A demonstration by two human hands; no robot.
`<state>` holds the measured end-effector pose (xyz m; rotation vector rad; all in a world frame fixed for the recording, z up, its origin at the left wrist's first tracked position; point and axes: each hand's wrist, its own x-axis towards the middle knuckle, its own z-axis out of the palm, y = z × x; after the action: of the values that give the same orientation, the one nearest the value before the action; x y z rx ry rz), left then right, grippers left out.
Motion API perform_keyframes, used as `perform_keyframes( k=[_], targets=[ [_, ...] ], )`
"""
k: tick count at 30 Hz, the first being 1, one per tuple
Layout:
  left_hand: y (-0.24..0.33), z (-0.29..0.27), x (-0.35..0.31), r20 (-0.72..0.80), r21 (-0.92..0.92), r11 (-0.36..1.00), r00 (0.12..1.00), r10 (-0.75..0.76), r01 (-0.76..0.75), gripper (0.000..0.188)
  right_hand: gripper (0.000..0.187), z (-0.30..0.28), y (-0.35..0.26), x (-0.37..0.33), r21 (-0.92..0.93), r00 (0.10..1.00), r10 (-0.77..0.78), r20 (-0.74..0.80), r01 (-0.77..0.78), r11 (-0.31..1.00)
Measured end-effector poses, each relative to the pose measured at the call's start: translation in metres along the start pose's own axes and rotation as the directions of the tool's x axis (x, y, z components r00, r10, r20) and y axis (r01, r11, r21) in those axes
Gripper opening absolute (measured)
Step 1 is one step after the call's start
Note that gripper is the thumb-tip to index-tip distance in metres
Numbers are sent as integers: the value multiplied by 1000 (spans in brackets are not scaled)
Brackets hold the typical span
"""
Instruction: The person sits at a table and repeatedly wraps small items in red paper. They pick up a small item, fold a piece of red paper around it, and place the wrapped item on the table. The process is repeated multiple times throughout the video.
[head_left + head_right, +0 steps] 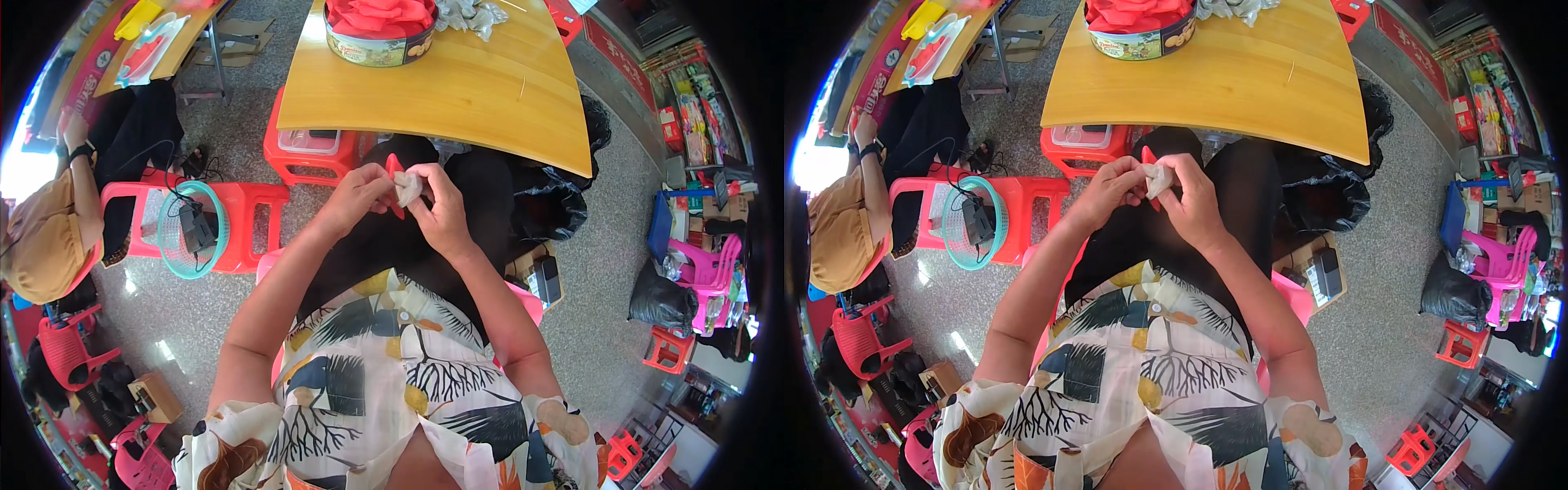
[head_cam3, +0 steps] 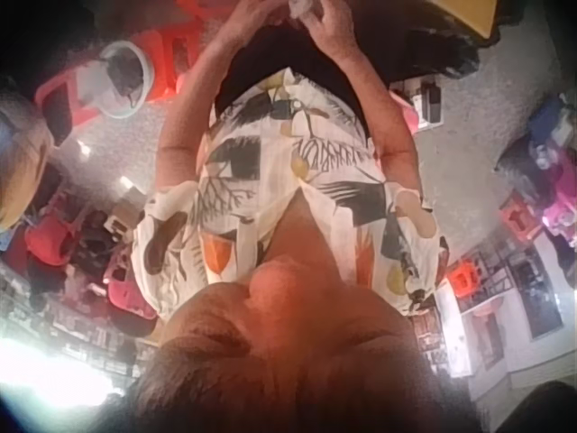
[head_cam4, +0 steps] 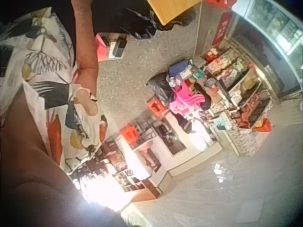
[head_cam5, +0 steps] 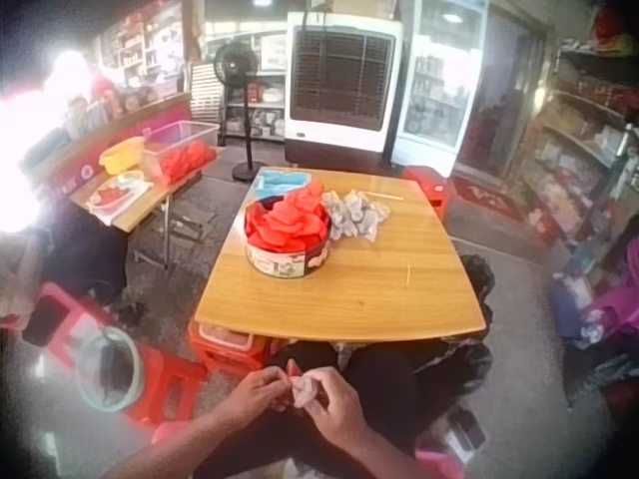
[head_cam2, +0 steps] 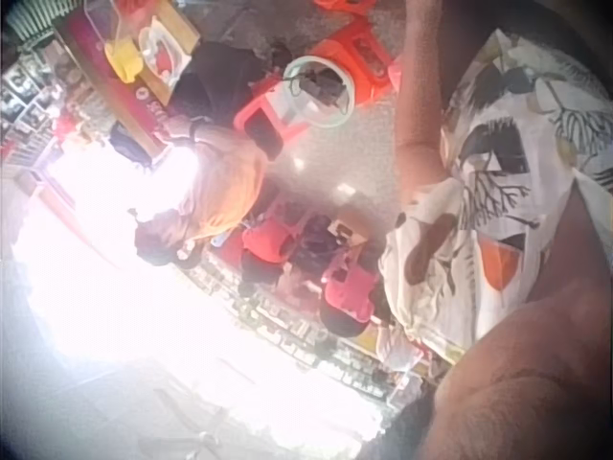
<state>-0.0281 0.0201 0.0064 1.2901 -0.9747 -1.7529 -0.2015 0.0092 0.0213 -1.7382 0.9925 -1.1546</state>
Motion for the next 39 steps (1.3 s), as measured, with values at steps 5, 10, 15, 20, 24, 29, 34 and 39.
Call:
perform_keyframes(
  k=[5, 10, 15, 20, 24, 29, 34, 39],
  targets=[
    [-3, 3, 1, 12, 127, 985, 993, 117, -117, 17, 21, -11, 6, -4, -198, 996, 48, 72, -33, 980],
    [-14, 4, 0, 40, 109, 982, 988, 149, -153, 15, 21, -22, 20, -1, -3, 957, 176, 229, -180, 984],
    [-21, 5, -1, 90, -152, 983, 989, 116, -102, 14, 11, -17, 3, -2, -28, 856, 486, 176, -490, 871],
    [-15, 10, -4, 94, -213, 969, 985, 148, -125, 16, 10, -13, 4, -8, 140, 855, 494, 156, -514, 846],
    [-19, 13, -3, 99, 44, 980, 977, 187, -192, 15, 16, -9, 11, -5, -170, 990, 137, 15, -132, 976],
    [-31, 11, -1, 82, 101, 981, 984, 160, -168, 11, 21, -5, 6, 2, -460, 989, 97, 109, -37, 887],
    [-29, 6, 0, 88, 150, 961, 971, 222, -233, 9, 24, -3, 1, 8, -461, 986, 31, 162, 47, 886],
    [-19, 11, -10, 72, 25, 978, 976, 205, -207, 13, 24, -16, 7, 5, -209, 947, 195, 255, -143, 968]
  ],
)
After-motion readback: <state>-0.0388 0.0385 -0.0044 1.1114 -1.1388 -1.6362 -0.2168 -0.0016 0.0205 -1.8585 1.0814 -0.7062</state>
